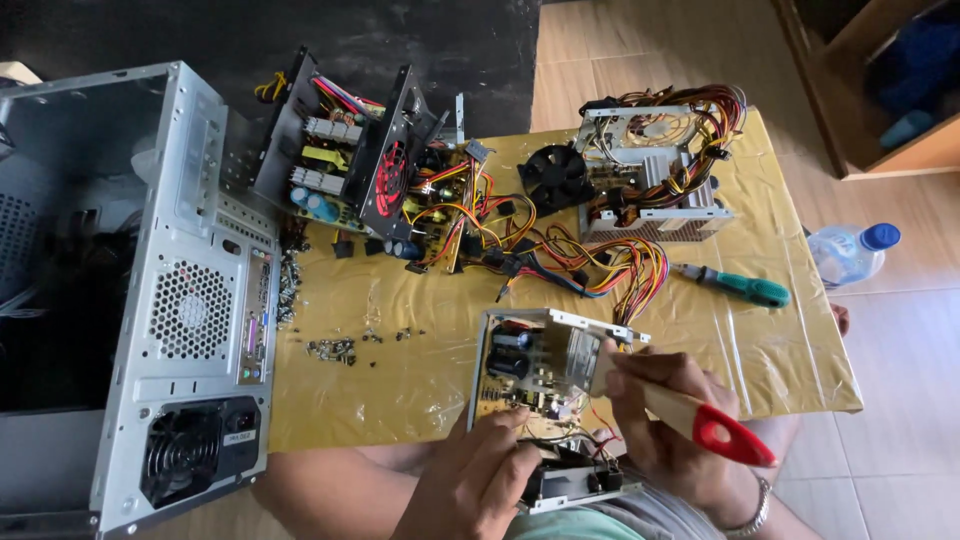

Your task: A person is disassembling a computer power supply unit by unscrewing the cooling fan and cleaning the internal circuitry with a brush.

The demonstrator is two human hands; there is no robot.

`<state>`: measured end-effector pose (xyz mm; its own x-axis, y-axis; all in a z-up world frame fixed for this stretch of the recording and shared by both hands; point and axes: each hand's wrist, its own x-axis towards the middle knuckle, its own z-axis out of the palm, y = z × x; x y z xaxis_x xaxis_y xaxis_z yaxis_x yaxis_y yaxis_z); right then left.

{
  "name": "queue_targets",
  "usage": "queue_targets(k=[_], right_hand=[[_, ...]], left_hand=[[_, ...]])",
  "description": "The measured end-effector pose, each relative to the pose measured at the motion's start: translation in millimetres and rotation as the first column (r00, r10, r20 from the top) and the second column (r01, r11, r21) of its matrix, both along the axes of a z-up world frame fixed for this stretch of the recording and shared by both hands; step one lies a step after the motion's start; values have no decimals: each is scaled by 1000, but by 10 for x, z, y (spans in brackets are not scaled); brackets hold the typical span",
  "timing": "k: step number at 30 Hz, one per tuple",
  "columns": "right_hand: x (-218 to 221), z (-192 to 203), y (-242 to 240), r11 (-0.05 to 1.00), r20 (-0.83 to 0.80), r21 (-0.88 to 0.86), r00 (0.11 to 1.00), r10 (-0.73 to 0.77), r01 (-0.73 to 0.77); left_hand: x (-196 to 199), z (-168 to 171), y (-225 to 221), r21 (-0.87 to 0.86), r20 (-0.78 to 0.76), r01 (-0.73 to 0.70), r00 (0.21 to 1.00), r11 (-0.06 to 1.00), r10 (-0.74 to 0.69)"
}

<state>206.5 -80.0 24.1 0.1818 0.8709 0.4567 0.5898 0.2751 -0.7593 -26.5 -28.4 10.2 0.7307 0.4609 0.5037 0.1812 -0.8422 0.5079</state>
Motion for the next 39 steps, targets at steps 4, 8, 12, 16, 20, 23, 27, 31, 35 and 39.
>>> queue_targets(k=[4,8,12,16,20,23,27,31,35,39], right_hand=[[-18,118,40,996,-57,-62,997,53,-57],[-50,167,58,987,-44,-149,997,56,-62],[110,192,-85,957,-80,-259,990,114,-131],[225,-24,-255,950,-74,-226,968,-238,216],[-6,-110,-124,960,196,-23,943,-269,278],[-31,156,-77,982,18,-163,995,103,-99],[-58,53,26,997,200,-13,977,-73,77],[-70,120,102,996,206,-80,976,63,-48],[-84,270,74,963,136,-258,984,118,-79],[-67,167,106,999,236,8,971,-35,34]], left_hand=[[-11,0,3,-33,-14,-23,1000,999,23],[-9,21,-28,-57,-37,-32,999,998,30],[-66,-47,63,-87,-2,-4,1000,996,4],[-180,-149,116,-257,17,8,1000,966,-4],[-228,-340,153,-399,61,16,998,917,9],[-278,-466,108,-447,86,35,996,894,4],[-263,-439,85,-447,88,30,996,894,11],[-215,-377,71,-369,68,-1,997,930,28],[-203,-364,45,-318,52,-39,997,947,59],[-243,-405,69,-353,41,-4,999,935,20]])
